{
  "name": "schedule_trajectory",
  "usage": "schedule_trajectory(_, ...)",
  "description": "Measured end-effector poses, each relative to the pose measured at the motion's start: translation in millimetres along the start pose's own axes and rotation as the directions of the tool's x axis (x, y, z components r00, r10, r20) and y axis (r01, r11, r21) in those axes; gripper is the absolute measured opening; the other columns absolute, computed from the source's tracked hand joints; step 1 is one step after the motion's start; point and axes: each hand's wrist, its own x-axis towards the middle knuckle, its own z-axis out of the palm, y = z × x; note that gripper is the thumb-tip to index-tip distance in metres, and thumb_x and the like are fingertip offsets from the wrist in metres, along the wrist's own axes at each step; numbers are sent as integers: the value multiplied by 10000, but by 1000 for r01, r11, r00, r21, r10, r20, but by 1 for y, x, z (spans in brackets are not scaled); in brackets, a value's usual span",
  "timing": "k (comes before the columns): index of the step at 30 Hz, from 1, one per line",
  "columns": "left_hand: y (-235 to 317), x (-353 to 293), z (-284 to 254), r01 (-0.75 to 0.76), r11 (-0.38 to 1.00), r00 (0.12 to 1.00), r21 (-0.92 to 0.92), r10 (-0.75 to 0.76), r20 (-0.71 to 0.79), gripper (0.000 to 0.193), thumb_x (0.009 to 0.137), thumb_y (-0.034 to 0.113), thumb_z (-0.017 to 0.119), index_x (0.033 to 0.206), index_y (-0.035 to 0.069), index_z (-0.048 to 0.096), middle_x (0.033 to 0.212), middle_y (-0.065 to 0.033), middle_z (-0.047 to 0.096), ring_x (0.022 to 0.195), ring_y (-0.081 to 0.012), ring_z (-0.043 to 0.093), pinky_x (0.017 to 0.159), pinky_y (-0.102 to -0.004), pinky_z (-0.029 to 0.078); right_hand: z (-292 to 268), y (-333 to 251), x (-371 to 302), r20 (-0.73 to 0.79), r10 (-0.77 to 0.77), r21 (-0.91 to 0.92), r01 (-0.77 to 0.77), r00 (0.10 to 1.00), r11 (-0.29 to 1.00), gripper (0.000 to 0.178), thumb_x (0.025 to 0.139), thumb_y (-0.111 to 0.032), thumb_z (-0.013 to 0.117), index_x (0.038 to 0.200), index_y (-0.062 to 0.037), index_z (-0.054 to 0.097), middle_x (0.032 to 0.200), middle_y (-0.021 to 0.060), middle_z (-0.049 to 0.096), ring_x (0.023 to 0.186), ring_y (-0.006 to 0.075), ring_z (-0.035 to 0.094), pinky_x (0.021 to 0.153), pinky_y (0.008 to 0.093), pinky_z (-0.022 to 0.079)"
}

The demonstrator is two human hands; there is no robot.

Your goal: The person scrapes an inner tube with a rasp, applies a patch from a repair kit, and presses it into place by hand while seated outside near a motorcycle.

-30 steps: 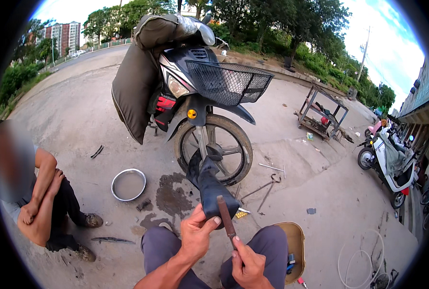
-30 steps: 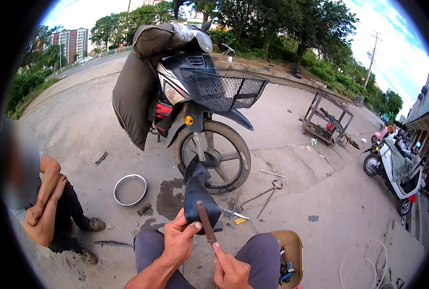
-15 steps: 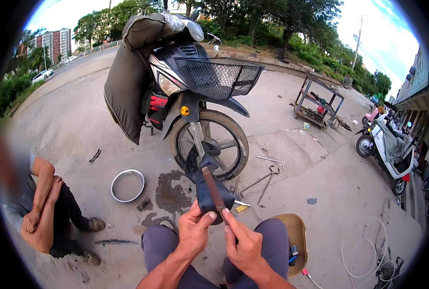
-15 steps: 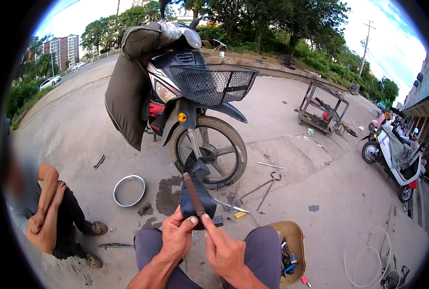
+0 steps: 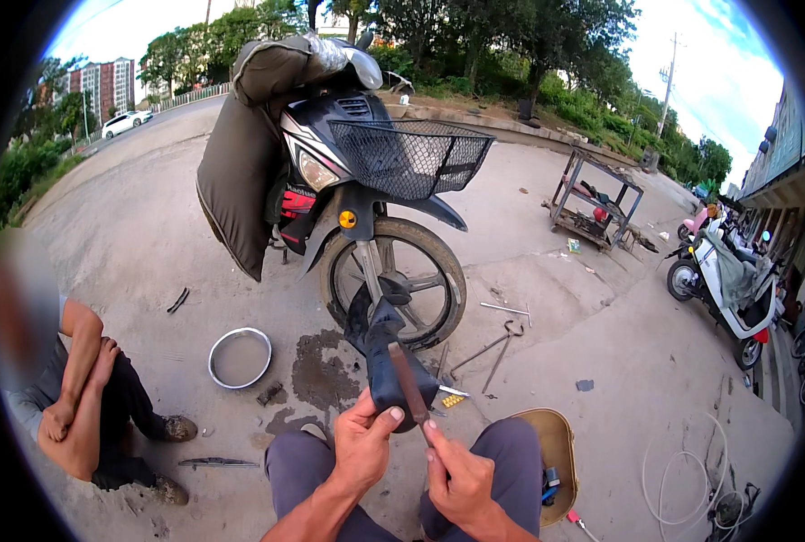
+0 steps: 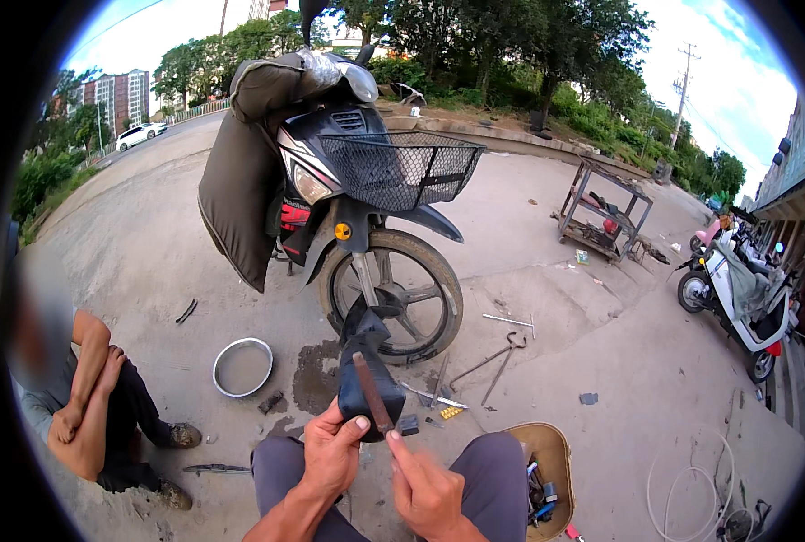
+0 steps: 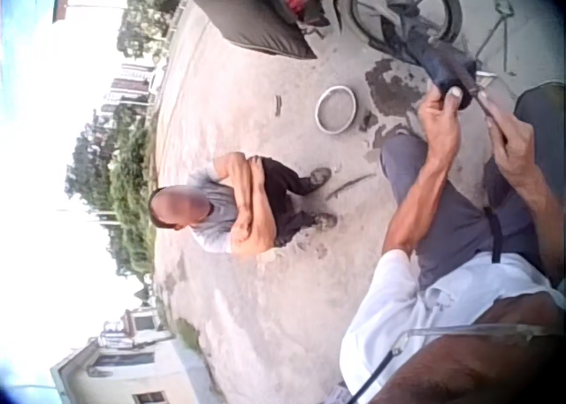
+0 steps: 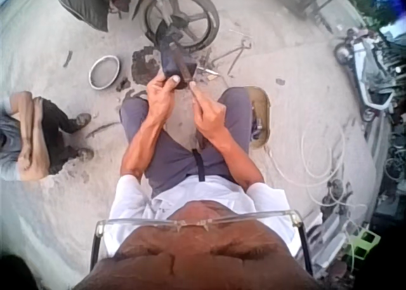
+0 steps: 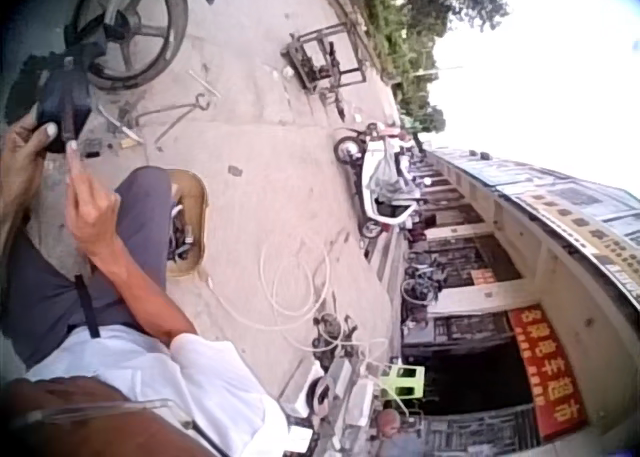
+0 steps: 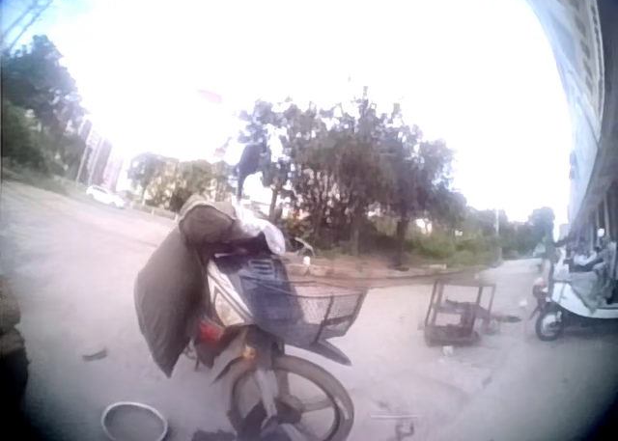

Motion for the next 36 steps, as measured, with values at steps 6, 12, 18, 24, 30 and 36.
schedule_trajectory(6,-8,4,-1,28,1000,997,12,-28,65,250,910,-46,621,1154,-79,668,1278,-83,587,1147,-184,589,1003,-326,459,2,8,-18,0,18,-64,-18,1000,998,443,802,90,646,1240,26,641,729,129,649,523,254,611,484,332,465)
schedule_trajectory(12,0,-1,1,10,1000,999,-19,-11,-48,324,902,-57,610,1226,-77,624,1170,-103,679,1050,-162,647,968,-304,498,3,12,14,-106,-40,55,46,994,997,447,800,59,664,1243,10,648,693,110,614,501,247,589,470,335,448)
schedule_trajectory(18,-1,3,0,73,994,997,-77,-73,5,278,899,-51,632,1175,-78,658,1252,-73,609,1145,-166,585,1014,-308,446,6,10,-14,-15,-32,-24,31,999,999,420,811,89,632,1228,35,643,711,121,634,537,227,627,496,290,472)
schedule_trajectory(24,-1,-1,1,-6,1000,998,-21,5,-62,297,906,-53,607,1201,-73,634,1160,-94,679,1058,-156,631,975,-307,485,7,6,-10,18,-45,-91,47,999,995,428,797,87,651,1219,20,654,680,102,613,515,228,609,486,313,470)
schedule_trajectory(30,-8,3,-3,39,999,999,-32,-39,1,321,894,-49,628,1214,-73,631,1185,-98,672,1034,-164,644,965,-308,494,11,13,-8,-70,-25,-66,20,997,998,482,812,1,694,1288,-69,657,634,59,532,457,219,534,436,344,397)
schedule_trajectory(36,4,-2,1,53,997,998,-50,-55,-38,246,909,-23,642,1148,-68,675,1206,-66,600,1106,-157,588,1005,-311,448,-3,12,9,-95,-50,38,54,994,998,444,805,54,667,1245,-7,655,696,100,620,502,238,593,470,330,445)
